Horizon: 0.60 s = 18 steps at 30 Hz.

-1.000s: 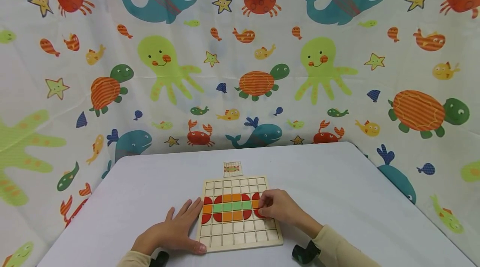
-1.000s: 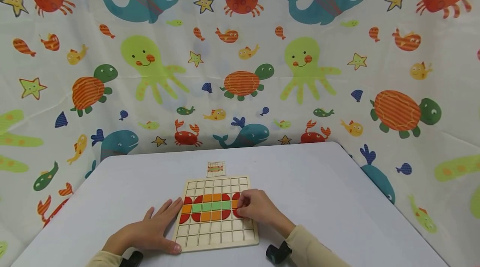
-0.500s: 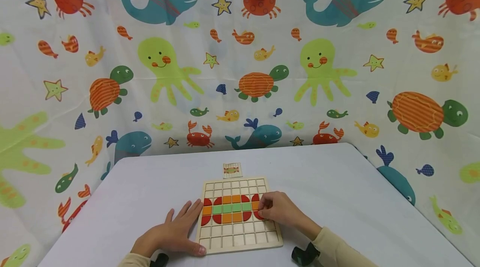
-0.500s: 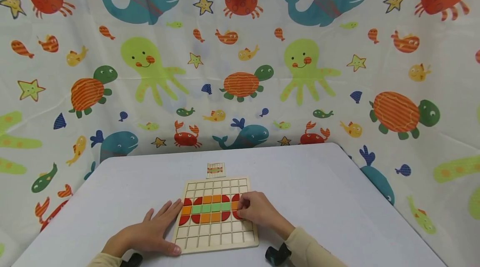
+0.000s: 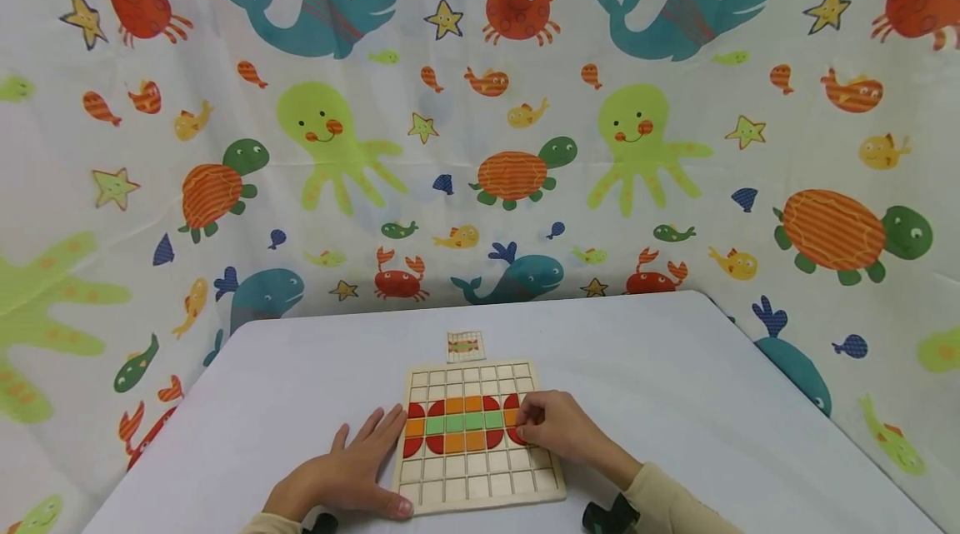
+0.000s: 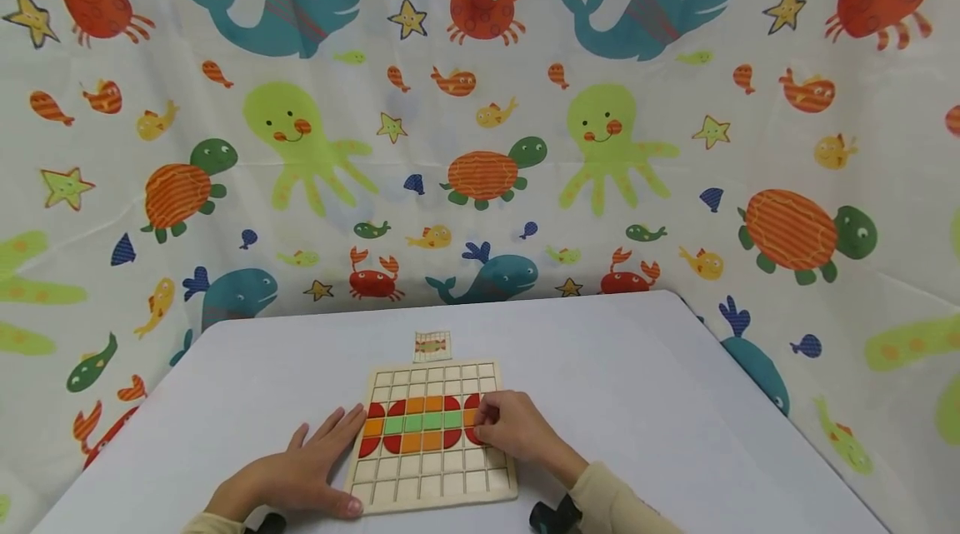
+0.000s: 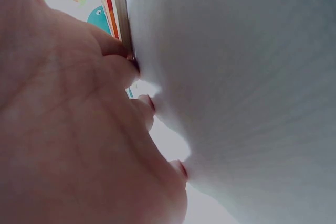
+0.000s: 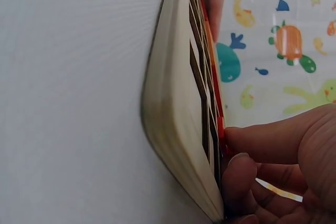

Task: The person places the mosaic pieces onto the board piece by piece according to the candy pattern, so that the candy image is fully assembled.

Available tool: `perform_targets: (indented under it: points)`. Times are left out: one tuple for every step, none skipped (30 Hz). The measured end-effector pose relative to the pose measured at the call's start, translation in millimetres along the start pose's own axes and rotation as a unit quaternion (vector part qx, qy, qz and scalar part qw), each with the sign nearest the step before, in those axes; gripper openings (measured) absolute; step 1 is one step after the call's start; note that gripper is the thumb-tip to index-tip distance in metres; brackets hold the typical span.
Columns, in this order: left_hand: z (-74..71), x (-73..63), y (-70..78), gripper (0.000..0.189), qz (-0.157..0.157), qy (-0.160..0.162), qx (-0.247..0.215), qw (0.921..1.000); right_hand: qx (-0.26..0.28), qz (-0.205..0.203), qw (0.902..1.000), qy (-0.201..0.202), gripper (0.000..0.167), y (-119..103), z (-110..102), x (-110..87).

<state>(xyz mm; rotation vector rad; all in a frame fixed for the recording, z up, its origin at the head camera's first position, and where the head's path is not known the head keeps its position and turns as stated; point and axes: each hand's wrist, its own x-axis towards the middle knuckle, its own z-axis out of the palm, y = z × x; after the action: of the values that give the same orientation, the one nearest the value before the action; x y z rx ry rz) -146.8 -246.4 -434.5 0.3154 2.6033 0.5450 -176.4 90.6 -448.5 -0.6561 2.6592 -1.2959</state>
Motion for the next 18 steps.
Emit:
perform_targets:
  points:
    - [0.2,0.6,-0.4,0.13,0.0,-0.001,0.002,1.0,-0.001,0.0,1.0,0.001,0.017,1,0,0.0]
    - [0.4,0.9,-0.4,0.129,0.001,0.0,0.002,1.0,-0.003,-0.002,1.0,0.002,0.017,1,1,0.1]
    - [0.5,1.0,-0.5,0.13,0.0,0.001,0.003,1.0,-0.005,-0.003,1.0,0.002,0.017,2,1,0.5]
    - [0.6,1.0,-0.9,0.129,-0.001,0.001,0.003,1.0,-0.004,-0.005,1.0,0.001,0.017,2,1,1.1]
    - [0.6,0.7,-1.1,0.129,-0.002,0.001,0.002,1.0,-0.001,-0.005,1.0,-0.001,0.015,3,1,1.7]
    - [0.5,0.4,-1.2,0.129,-0.004,0.001,0.001,1.0,0.003,-0.003,1.0,-0.006,0.014,3,1,2.2]
    - [0.5,0.0,-1.3,0.128,-0.004,0.001,-0.002,1.0,0.009,-0.001,0.9999,-0.011,0.012,3,0,2.8]
    - [0.4,-0.4,-1.4,0.127,-0.005,0.002,-0.006,1.0,0.017,0.003,0.9997,-0.017,0.009,3,-2,3.4]
    - [0.3,-0.9,-1.9,0.125,-0.006,0.001,-0.007,1.0,0.026,0.008,0.9994,-0.022,0.007,3,-3,3.8]
    - [0.6,-1.3,-2.2,0.123,-0.005,0.0,-0.008,1.0,0.034,0.014,0.999,-0.025,0.006,3,-6,3.5]
    - [0.5,-1.6,-2.4,0.121,-0.002,0.001,-0.009,1.0,0.039,0.019,0.9988,-0.023,0.005,4,-8,3.2]
    - [0.3,-1.8,-2.6,0.118,-0.001,0.004,-0.012,0.9999,0.038,0.024,0.9988,-0.018,0.005,4,-11,3.1]
    - [-0.3,-1.9,-3.0,0.114,0.001,0.01,-0.017,0.9998,0.031,0.025,0.9992,-0.006,0.005,5,-14,3.3]
    - [-1.3,-1.4,-3.3,0.11,0.002,0.018,-0.022,0.9996,0.018,0.025,0.9995,0.011,0.006,6,-18,3.6]
    - [-2.5,-0.9,-4.1,0.105,0.001,0.028,-0.029,0.9992,-0.003,0.027,0.9991,0.032,0.006,8,-22,4.2]
    - [-4.1,0.2,-5.0,0.1,-0.001,0.041,-0.037,0.9984,-0.03,0.026,0.9976,0.057,0.006,10,-26,5.1]
    - [-6.0,1.5,-6.1,0.094,-0.003,0.058,-0.04,0.9975,-0.063,0.026,0.9942,0.084,0.006,12,-30,5.9]
    - [-8.0,2.9,-7.2,0.089,-0.007,0.076,-0.039,0.9963,-0.096,0.027,0.9891,0.108,0.006,15,-35,6.6]
